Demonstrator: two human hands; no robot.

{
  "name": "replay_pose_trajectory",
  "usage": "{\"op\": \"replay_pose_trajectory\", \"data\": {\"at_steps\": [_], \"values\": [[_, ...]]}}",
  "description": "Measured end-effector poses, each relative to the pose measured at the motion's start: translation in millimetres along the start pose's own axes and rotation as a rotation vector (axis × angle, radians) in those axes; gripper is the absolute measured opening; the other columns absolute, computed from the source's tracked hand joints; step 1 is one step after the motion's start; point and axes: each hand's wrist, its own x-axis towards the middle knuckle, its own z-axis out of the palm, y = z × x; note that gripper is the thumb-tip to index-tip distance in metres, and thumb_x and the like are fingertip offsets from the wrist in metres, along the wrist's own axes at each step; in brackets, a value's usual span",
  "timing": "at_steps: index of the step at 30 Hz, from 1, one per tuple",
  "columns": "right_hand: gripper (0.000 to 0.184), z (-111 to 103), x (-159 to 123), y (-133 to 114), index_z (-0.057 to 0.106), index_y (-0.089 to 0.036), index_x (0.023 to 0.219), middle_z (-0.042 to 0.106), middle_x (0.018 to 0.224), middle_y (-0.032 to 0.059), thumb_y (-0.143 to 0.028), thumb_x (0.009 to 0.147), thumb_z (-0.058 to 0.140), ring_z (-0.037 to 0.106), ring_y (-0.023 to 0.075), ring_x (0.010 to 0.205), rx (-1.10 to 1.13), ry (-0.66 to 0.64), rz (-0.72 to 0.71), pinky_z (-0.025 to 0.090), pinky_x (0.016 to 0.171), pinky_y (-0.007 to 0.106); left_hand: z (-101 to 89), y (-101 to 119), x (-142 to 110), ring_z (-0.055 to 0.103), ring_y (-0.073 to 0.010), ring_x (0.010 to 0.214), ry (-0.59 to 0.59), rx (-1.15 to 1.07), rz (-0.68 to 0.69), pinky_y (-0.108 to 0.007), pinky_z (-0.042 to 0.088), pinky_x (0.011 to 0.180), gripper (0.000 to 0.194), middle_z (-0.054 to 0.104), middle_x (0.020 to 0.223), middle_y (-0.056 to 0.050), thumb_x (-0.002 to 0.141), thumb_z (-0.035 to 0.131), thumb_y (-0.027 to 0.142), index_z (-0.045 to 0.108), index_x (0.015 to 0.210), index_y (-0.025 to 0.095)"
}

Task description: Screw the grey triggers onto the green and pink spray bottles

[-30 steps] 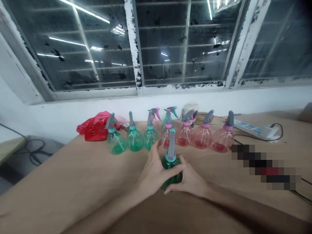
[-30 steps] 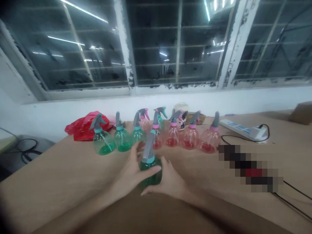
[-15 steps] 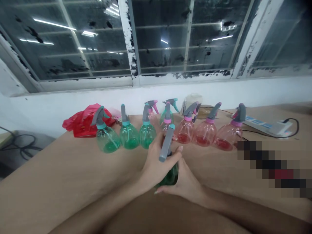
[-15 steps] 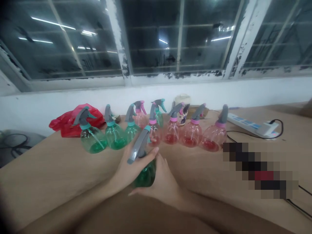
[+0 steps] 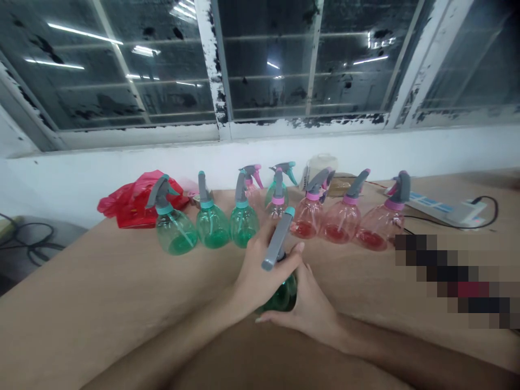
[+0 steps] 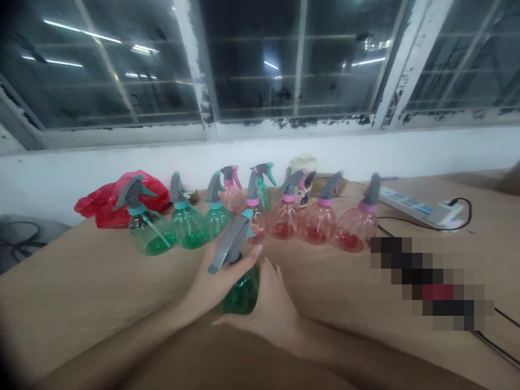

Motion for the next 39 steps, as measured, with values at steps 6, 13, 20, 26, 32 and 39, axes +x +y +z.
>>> {"op": "replay_pose_trajectory", "data": {"at_steps": [6, 13, 20, 26, 32, 39], "values": [[0.086, -1.0, 2.2, -1.2, 0.041, -0.028, 0.127, 0.056, 0.123, 0.01, -0.053, 0.057, 0.083, 0.054, 0.0351, 0.116, 0.032, -0.014, -0.063, 0.045, 0.096, 0.053, -1.0, 1.4, -3.6, 0.055, -0.0136, 0.06, -0.005, 0.01, -0.029, -0.03, 0.047, 0.061, 0.028, 0.064, 0.081, 0.0, 0.08, 0.063, 0.036, 0.059, 0.102, 0.022], [0.091, 1.8, -2.9, 3.4, 0.037, -0.026, 0.132, 0.054, 0.125, 0.0121, -0.056, 0.058, 0.081, 0.051, 0.0361, 0.119, 0.01, -0.025, -0.009, 0.04, 0.101, 0.056, -6.2, 8.8, 3.3, 0.059, -0.0149, 0.07, -0.068, -0.024, 0.011, -0.03, 0.048, 0.066, 0.018, 0.062, 0.079, 0.0, 0.084, 0.058, 0.038, 0.056, 0.085, 0.02], [0.091, 4.8, -4.8, 3.9, 0.043, -0.022, 0.125, 0.058, 0.112, 0.0118, -0.058, 0.051, 0.082, 0.055, 0.0361, 0.11, -0.075, -0.02, 0.077, 0.039, 0.1, 0.059, -3.8, 10.2, 3.7, 0.055, -0.0114, 0.056, -0.034, 0.003, 0.004, -0.027, 0.047, 0.059, 0.008, 0.058, 0.063, 0.005, 0.08, 0.057, 0.023, 0.052, 0.074, 0.021], [0.088, 3.8, -4.3, 2.8, 0.045, -0.024, 0.124, 0.057, 0.115, 0.0119, -0.056, 0.052, 0.083, 0.051, 0.0368, 0.117, -0.066, -0.03, 0.076, 0.041, 0.098, 0.056, -4.6, 3.9, 4.9, 0.062, -0.0175, 0.076, -0.056, -0.001, 0.026, -0.033, 0.051, 0.071, 0.008, 0.064, 0.081, -0.002, 0.081, 0.056, 0.026, 0.058, 0.087, 0.02], [0.091, 3.2, -2.5, 4.9, 0.037, -0.023, 0.132, 0.053, 0.128, 0.0137, -0.053, 0.058, 0.081, 0.048, 0.0351, 0.123, -0.028, -0.005, 0.004, 0.042, 0.101, 0.053, -3.5, -1.5, 3.5, 0.063, -0.0191, 0.084, -0.054, 0.012, 0.064, -0.035, 0.051, 0.078, 0.023, 0.067, 0.094, -0.004, 0.081, 0.06, 0.028, 0.059, 0.102, 0.019], [0.09, 0.6, -0.9, 2.2, 0.033, -0.025, 0.134, 0.05, 0.133, 0.0133, -0.051, 0.062, 0.08, 0.048, 0.0349, 0.125, 0.049, -0.043, -0.022, 0.042, 0.102, 0.054, -4.9, 0.3, 6.2, 0.06, -0.016, 0.071, -0.045, 0.073, 0.082, -0.029, 0.049, 0.062, 0.019, 0.064, 0.083, -0.001, 0.079, 0.062, 0.028, 0.059, 0.096, 0.019]]}}
